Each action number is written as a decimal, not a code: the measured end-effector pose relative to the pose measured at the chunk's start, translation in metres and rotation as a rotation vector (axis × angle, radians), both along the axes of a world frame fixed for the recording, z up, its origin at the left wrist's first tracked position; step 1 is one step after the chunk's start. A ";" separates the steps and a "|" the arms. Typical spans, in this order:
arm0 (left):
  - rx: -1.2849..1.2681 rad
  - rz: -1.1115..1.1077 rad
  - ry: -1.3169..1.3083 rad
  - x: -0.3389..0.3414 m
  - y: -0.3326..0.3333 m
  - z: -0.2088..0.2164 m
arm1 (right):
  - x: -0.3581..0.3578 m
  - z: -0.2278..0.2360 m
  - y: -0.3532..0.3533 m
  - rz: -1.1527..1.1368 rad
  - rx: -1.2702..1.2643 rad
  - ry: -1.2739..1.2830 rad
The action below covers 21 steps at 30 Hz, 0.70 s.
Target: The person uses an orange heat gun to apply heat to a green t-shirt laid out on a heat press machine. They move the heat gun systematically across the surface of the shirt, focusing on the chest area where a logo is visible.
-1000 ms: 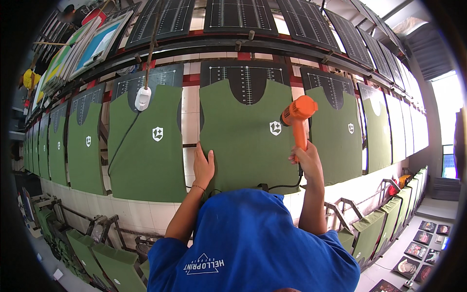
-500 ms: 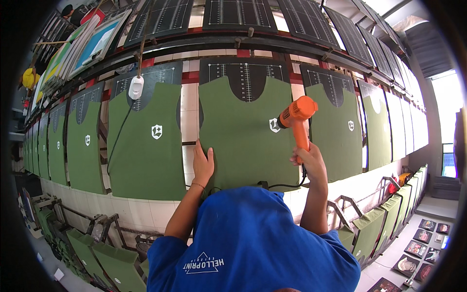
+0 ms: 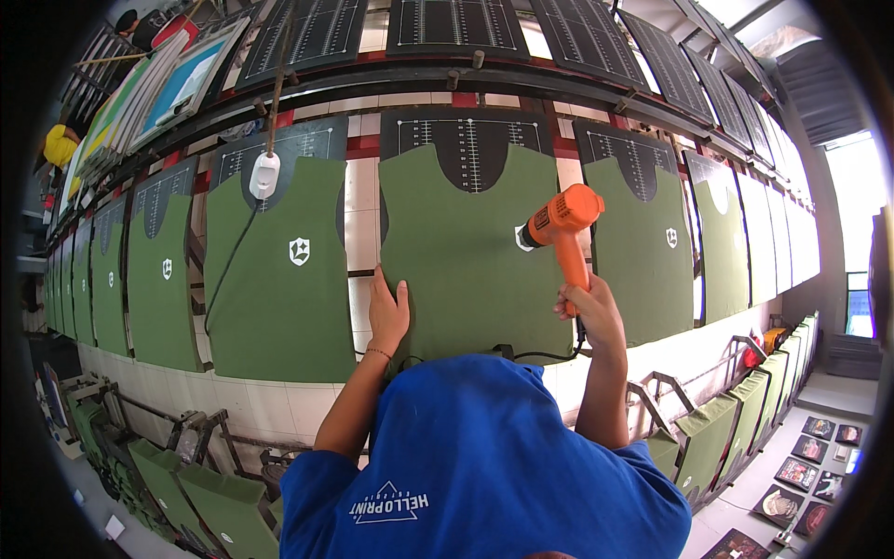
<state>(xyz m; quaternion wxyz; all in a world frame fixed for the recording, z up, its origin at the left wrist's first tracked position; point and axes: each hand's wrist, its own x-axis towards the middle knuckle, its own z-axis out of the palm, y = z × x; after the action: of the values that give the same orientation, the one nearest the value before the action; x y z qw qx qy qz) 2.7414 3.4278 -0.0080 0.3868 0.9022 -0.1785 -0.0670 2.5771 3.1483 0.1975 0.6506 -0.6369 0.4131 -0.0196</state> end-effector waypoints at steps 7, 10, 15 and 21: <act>-0.018 -0.002 0.003 0.000 -0.001 0.003 | 0.002 0.000 0.007 0.017 -0.047 0.015; -0.002 0.001 -0.001 0.000 0.000 0.002 | 0.000 0.002 0.008 0.043 -0.041 0.020; -0.003 0.001 0.011 0.000 0.000 0.003 | -0.007 -0.001 0.010 0.053 -0.036 0.030; -0.004 -0.004 0.013 0.000 0.001 0.001 | -0.011 0.005 0.011 0.036 -0.021 0.043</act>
<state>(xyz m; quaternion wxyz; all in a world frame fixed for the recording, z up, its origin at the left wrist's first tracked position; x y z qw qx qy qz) 2.7409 3.4285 -0.0071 0.3896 0.9007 -0.1778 -0.0733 2.5666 3.1592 0.2030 0.6353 -0.6511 0.4153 0.0013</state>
